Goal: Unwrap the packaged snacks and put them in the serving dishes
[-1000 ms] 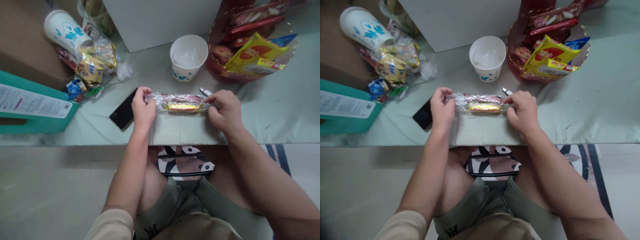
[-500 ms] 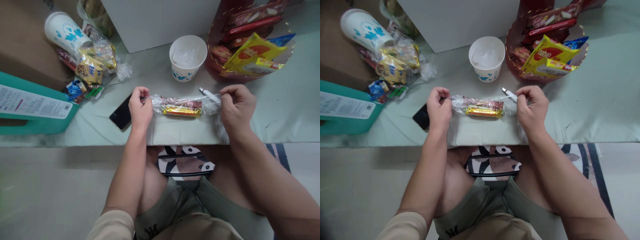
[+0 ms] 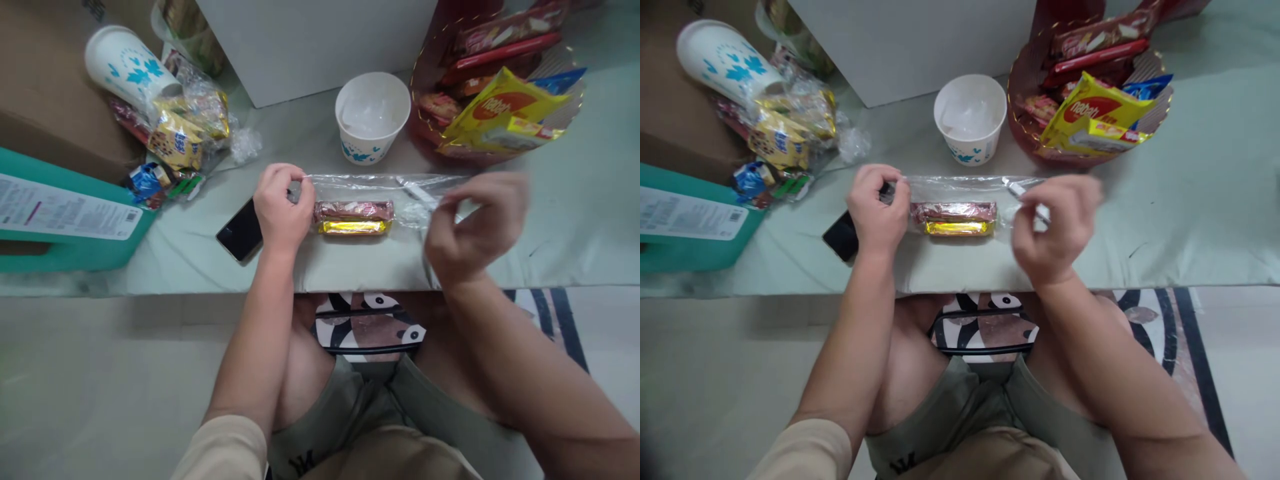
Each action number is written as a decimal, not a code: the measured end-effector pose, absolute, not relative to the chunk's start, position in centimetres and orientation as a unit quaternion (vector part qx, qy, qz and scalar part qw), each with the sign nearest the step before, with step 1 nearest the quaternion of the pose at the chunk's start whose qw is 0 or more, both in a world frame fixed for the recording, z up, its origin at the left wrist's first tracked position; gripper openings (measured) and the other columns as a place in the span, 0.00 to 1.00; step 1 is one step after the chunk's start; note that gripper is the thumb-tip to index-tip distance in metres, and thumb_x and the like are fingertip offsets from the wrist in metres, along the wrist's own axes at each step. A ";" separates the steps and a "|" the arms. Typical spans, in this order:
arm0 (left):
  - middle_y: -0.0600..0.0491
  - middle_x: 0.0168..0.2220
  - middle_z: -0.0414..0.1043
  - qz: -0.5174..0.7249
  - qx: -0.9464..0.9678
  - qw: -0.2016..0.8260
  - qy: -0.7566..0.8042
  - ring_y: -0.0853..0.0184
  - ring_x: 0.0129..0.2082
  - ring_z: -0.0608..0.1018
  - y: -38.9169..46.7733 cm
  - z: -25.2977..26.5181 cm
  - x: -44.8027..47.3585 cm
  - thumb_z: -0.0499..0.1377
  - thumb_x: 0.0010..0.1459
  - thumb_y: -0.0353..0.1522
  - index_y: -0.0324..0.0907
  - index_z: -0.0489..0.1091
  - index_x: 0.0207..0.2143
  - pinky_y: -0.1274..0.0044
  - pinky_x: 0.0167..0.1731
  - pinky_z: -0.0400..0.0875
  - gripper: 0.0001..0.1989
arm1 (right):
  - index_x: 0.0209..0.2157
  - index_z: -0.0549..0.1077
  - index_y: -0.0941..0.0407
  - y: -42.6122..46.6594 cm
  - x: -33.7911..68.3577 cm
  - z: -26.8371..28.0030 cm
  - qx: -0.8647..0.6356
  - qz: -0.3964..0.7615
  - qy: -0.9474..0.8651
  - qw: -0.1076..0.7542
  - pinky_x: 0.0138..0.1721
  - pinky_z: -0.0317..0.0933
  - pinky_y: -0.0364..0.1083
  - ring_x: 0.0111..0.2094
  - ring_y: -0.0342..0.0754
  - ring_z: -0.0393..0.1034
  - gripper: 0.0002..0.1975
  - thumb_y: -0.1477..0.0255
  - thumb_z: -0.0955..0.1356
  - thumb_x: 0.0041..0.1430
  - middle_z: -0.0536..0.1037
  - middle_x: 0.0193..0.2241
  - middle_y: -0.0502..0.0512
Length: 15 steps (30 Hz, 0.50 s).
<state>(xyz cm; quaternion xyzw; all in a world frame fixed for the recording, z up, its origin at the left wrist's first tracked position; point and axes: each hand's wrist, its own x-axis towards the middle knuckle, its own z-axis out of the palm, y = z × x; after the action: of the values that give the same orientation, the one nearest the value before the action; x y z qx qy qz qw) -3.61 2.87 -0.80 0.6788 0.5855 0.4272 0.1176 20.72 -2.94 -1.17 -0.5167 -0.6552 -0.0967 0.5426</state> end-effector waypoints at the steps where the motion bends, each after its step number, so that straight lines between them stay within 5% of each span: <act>1: 0.53 0.35 0.76 0.428 0.675 0.126 0.587 0.63 0.41 0.78 3.0 -0.6 -3.5 0.61 0.63 0.33 0.46 0.69 0.31 0.71 0.49 0.72 0.06 | 0.40 0.72 0.49 -3.4 19.8 -1.1 -0.484 -0.070 -0.706 0.512 0.44 0.65 0.53 0.39 0.52 0.72 0.09 0.77 0.65 0.63 0.75 0.34 0.53; 7: 0.57 0.28 0.72 0.469 0.631 0.226 0.575 0.69 0.30 0.77 2.6 0.4 -2.7 0.61 0.65 0.35 0.46 0.70 0.31 0.76 0.37 0.72 0.07 | 0.61 0.69 0.52 -3.7 16.7 -1.4 -0.549 0.084 -0.794 0.245 0.55 0.59 0.59 0.54 0.62 0.70 0.26 0.69 0.68 0.62 0.78 0.55 0.63; 15: 0.58 0.23 0.71 0.504 0.520 0.351 0.594 0.72 0.23 0.75 2.9 0.8 -3.0 0.63 0.63 0.35 0.45 0.68 0.29 0.79 0.25 0.69 0.10 | 0.50 0.76 0.45 -3.9 18.2 -1.3 -0.557 0.066 -0.796 0.230 0.52 0.55 0.57 0.50 0.58 0.68 0.17 0.73 0.67 0.62 0.78 0.47 0.57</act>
<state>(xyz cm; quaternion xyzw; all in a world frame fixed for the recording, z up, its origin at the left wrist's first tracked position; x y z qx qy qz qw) -3.05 2.88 0.77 0.5195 0.5945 0.5037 0.3506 18.19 -3.89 -1.29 -0.5566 -0.7956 0.0655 0.2303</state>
